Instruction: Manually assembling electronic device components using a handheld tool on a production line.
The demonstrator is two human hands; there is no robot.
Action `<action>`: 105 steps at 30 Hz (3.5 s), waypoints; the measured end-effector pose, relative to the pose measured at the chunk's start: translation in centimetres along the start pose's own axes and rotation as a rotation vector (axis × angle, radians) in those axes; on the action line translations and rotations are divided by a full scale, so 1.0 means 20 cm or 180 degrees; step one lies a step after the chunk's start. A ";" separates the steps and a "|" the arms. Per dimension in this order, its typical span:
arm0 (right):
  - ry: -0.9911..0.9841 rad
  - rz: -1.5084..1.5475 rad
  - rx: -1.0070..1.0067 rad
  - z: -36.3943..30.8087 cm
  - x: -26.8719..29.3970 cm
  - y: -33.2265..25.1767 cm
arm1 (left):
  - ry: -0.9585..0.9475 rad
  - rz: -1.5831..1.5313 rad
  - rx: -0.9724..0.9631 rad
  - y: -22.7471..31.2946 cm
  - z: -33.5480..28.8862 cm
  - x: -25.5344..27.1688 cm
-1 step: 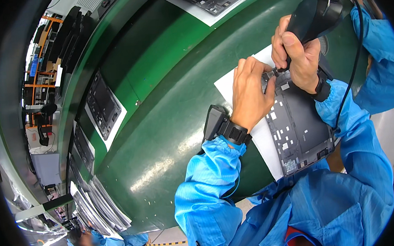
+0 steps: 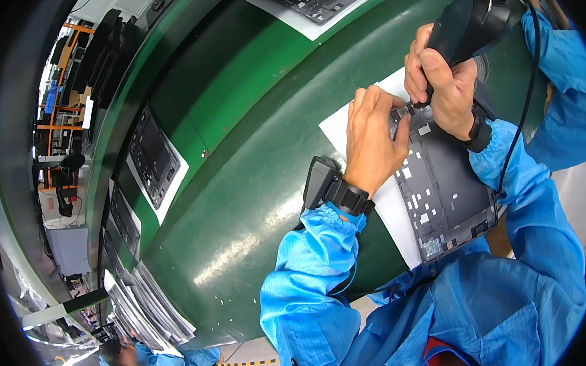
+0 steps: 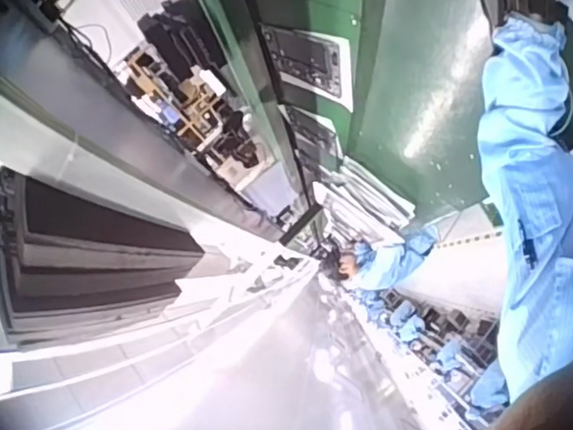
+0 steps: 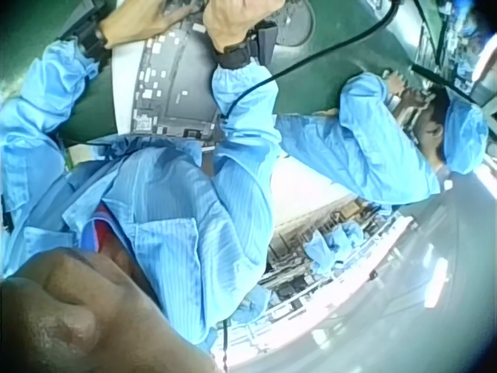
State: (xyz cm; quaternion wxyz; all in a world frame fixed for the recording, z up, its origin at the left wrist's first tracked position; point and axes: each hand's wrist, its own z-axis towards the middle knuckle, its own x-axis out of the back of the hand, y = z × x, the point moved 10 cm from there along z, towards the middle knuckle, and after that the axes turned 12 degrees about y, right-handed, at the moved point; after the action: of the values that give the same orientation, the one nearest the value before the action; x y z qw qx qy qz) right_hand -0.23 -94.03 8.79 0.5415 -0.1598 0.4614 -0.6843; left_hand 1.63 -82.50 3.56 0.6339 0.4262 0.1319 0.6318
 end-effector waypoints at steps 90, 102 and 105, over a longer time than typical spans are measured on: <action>0.0063 0.0410 -0.0193 -0.01 -0.14 0.01 | 0.0452 0.0655 0.0033 0.01 -0.05 0.06; -0.0313 -0.0025 -0.0134 -0.04 -0.17 0.03 | 0.0420 0.0713 0.0093 0.00 -0.06 0.06; -0.0296 0.0050 -0.0111 -0.04 -0.17 0.04 | 0.0364 0.0650 0.0161 -0.02 -0.06 0.05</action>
State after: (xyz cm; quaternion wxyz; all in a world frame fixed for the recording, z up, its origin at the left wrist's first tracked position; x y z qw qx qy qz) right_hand 0.91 -90.54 8.71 0.5649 -0.1973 0.4488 -0.6637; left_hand 1.24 -81.03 3.07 0.5467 0.4165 0.1397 0.7128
